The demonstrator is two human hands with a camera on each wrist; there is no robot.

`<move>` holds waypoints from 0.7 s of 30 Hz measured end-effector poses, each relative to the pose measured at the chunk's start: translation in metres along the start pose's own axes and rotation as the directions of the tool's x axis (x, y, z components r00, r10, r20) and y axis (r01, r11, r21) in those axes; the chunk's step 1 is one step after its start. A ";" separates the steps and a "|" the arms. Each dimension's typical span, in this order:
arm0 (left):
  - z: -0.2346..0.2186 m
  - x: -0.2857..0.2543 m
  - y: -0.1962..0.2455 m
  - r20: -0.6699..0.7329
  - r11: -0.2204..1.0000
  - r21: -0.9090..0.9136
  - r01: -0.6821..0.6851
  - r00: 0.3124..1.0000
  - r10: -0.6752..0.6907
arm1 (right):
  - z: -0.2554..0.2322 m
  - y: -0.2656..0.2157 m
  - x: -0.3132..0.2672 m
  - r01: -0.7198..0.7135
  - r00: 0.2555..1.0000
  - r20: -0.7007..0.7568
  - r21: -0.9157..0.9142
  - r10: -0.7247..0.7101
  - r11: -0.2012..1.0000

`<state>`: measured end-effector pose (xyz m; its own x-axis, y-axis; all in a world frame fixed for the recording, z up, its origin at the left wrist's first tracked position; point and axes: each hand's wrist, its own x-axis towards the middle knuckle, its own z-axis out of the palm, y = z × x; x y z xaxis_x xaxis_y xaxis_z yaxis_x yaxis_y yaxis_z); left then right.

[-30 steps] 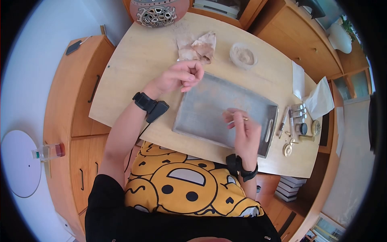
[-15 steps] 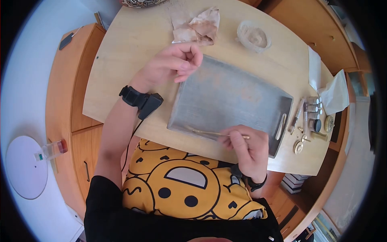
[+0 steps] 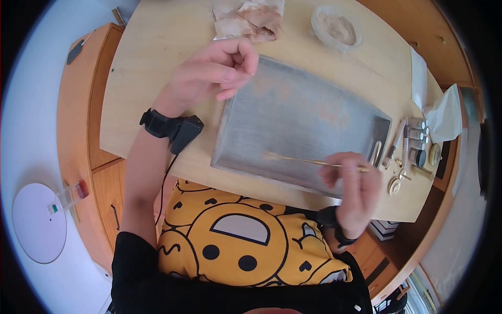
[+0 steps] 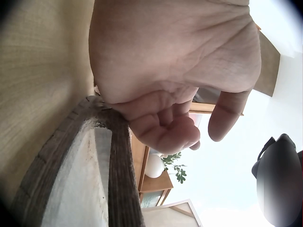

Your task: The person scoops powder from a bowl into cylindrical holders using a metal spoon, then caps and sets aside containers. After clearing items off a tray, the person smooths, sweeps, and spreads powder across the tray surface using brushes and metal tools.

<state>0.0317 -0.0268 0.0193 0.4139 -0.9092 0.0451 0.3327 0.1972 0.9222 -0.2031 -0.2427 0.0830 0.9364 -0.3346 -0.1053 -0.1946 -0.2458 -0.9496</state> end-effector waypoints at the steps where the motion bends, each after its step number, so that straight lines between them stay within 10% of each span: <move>1: 0.000 0.001 0.000 0.008 1.000 0.015 -0.015 1.000 0.015 | -0.011 0.000 -0.002 -0.004 0.996 -0.085 0.044 0.008 0.999; 9: 0.002 0.001 0.002 0.027 1.000 0.008 -0.008 1.000 0.008 | -0.047 0.002 -0.002 -0.189 0.981 -0.063 -0.110 0.183 0.976; 16: 0.003 0.001 0.002 -0.013 0.999 0.050 -0.013 1.000 0.014 | 0.011 -0.003 0.011 0.046 0.989 0.140 0.001 -0.046 0.999; 21: 0.000 0.001 0.001 0.018 0.999 0.026 -0.036 0.999 0.036 | -0.008 -0.011 0.011 0.042 0.996 -0.087 0.087 -0.035 0.995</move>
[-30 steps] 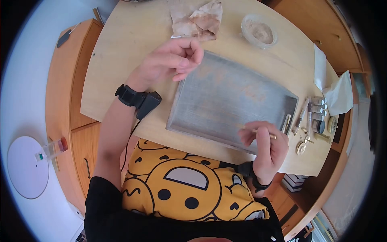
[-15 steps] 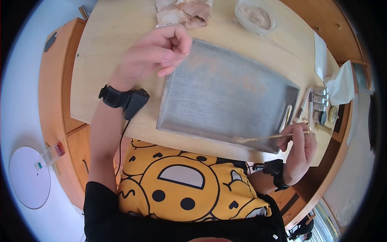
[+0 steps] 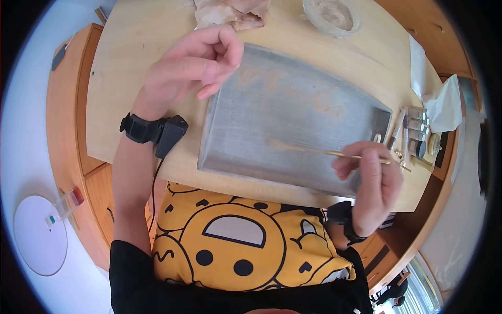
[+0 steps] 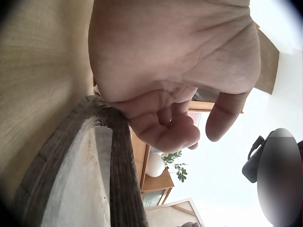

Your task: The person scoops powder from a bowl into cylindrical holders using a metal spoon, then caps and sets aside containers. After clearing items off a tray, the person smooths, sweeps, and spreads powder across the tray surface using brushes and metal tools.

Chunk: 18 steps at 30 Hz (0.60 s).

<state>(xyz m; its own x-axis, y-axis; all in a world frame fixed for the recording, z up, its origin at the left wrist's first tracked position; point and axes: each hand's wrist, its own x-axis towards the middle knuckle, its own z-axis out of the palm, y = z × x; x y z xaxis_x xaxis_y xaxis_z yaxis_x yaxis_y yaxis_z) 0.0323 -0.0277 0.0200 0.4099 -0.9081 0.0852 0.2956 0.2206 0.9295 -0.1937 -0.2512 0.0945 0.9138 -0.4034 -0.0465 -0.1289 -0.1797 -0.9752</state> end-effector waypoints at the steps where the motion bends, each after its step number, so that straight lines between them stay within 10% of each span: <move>1: 0.000 -0.001 0.000 -0.008 1.000 -0.003 0.004 1.000 -0.004 | -0.011 -0.002 -0.001 -0.028 1.000 0.000 -0.074 0.028 0.997; 4: 0.005 -0.001 0.005 -0.043 0.998 0.048 0.035 0.999 -0.033 | -0.013 -0.004 0.000 -0.036 0.999 0.019 -0.183 0.041 0.982; 7: 0.005 -0.001 0.004 -0.042 0.998 0.056 0.034 0.999 -0.031 | 0.011 -0.004 0.005 0.174 0.924 0.378 -0.295 -0.052 0.939; 12: 0.009 0.001 0.004 -0.049 0.996 0.082 0.016 0.999 -0.012 | 0.034 0.002 0.009 0.270 0.894 0.400 -0.117 -0.203 0.956; 14: 0.009 0.000 0.005 -0.060 0.997 0.082 0.006 0.998 -0.001 | 0.027 -0.005 0.007 0.043 0.980 0.194 0.001 -0.043 0.999; 18: 0.011 0.000 0.006 -0.108 0.995 0.078 0.058 0.993 -0.049 | 0.025 -0.002 0.002 -0.080 0.947 0.317 0.080 0.050 0.994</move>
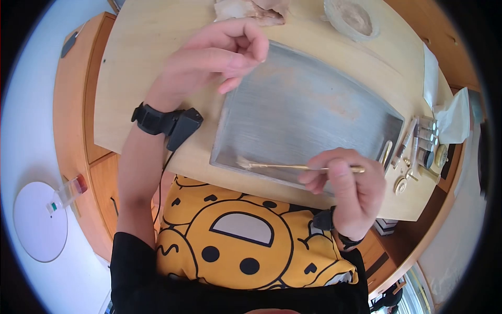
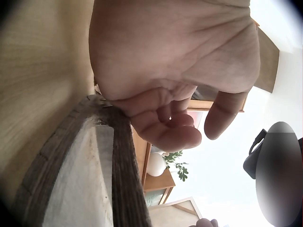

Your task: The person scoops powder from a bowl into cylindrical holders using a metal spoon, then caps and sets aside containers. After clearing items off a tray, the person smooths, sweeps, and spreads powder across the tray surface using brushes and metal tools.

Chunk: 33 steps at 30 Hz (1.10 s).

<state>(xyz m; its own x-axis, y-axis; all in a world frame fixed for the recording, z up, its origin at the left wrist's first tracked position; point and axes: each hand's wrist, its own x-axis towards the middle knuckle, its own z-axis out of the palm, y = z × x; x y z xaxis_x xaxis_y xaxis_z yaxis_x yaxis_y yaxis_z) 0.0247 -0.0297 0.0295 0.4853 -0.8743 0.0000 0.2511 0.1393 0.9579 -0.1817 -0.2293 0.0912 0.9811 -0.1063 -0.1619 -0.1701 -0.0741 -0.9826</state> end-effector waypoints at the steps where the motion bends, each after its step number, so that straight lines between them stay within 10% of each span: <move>1: -0.001 0.000 0.000 0.016 1.000 0.003 0.007 1.000 -0.007 | 0.003 0.000 0.004 -0.028 0.998 0.056 -0.079 0.032 0.996; 5: -0.008 0.001 -0.008 0.075 0.996 -0.062 -0.057 0.995 0.061 | 0.009 0.007 0.011 0.029 0.972 -0.221 -0.214 -0.077 0.976; 12: -0.005 0.001 -0.004 0.050 0.999 -0.044 -0.017 0.999 0.019 | 0.020 0.017 0.012 0.109 0.984 0.147 -0.052 -0.100 0.993; 27: 0.002 0.001 0.000 0.030 1.000 0.019 -0.011 0.999 0.010 | 0.004 -0.003 0.005 0.032 0.989 -0.144 -0.045 -0.038 0.998; 33: 0.000 0.003 -0.002 0.040 1.000 -0.015 -0.020 0.999 0.021 | 0.017 0.019 0.020 0.150 0.989 0.039 -0.223 -0.145 0.963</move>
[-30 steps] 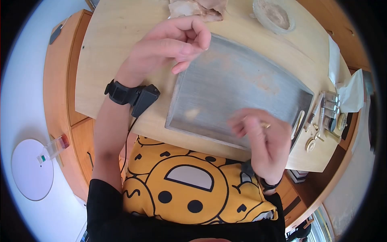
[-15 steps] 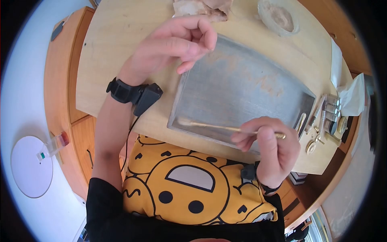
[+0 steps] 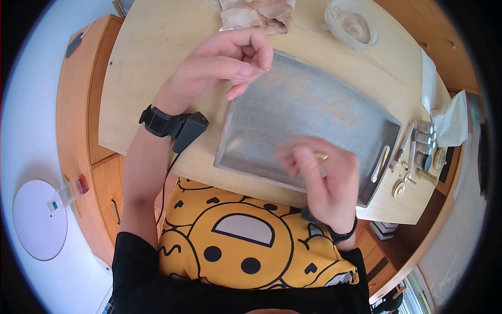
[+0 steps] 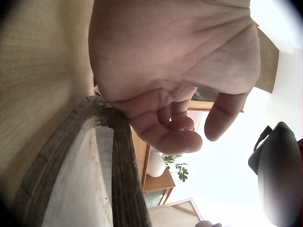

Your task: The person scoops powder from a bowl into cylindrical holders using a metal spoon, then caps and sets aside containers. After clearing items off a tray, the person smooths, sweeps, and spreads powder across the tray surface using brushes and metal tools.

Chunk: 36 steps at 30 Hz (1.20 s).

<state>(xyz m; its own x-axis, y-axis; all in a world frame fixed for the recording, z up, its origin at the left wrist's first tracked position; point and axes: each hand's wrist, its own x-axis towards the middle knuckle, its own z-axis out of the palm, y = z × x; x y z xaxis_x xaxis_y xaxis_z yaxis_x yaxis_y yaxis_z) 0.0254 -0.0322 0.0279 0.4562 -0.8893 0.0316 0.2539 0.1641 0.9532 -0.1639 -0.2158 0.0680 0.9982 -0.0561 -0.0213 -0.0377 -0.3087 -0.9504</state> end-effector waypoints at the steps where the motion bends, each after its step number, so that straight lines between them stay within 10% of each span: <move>1: 0.001 0.000 0.001 -0.007 1.000 0.010 0.004 1.000 -0.004 | 0.000 0.002 0.001 0.069 0.994 -0.077 -0.093 -0.076 0.993; 5: -0.001 -0.001 0.002 0.006 0.999 0.025 0.021 1.000 -0.021 | -0.008 -0.011 -0.006 -0.071 0.991 -0.096 0.200 0.091 0.977; 9: -0.006 0.001 -0.005 0.035 0.998 -0.047 -0.040 0.999 0.041 | 0.001 0.003 0.000 0.131 0.991 0.014 -0.129 -0.131 0.983; 14: -0.006 0.002 -0.004 0.025 1.000 -0.005 -0.008 1.000 0.008 | -0.001 -0.006 -0.003 0.086 0.976 -0.204 0.064 -0.071 0.994; 16: -0.008 0.003 -0.007 0.058 0.997 -0.061 -0.045 0.997 0.048 | 0.001 -0.007 -0.007 -0.055 0.998 -0.002 0.141 0.055 0.989; 20: -0.010 0.004 -0.009 0.061 0.997 -0.054 -0.049 0.997 0.052 | 0.007 0.011 0.007 0.108 0.991 -0.077 -0.064 -0.113 0.992; 22: -0.009 0.005 -0.009 0.057 0.992 -0.116 -0.047 0.997 0.054 | 0.007 0.005 0.008 0.119 0.926 -0.367 0.066 -0.087 0.991; 25: -0.008 0.003 -0.008 0.031 0.995 -0.096 -0.035 0.999 0.038 | 0.001 0.008 -0.002 0.047 0.986 -0.165 0.194 -0.014 0.980; 36: 0.000 0.006 -0.005 0.013 0.986 -0.160 -0.045 0.999 0.048 | -0.003 0.018 0.002 0.119 0.949 -0.307 0.133 -0.073 0.984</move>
<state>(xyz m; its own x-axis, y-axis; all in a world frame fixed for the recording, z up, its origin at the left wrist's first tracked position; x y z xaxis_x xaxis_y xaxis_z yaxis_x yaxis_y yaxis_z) 0.0265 -0.0380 0.0231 0.4570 -0.8858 0.0809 0.3665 0.2703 0.8903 -0.1627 -0.2243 0.0519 0.9356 -0.3219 0.1447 0.0881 -0.1840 -0.9790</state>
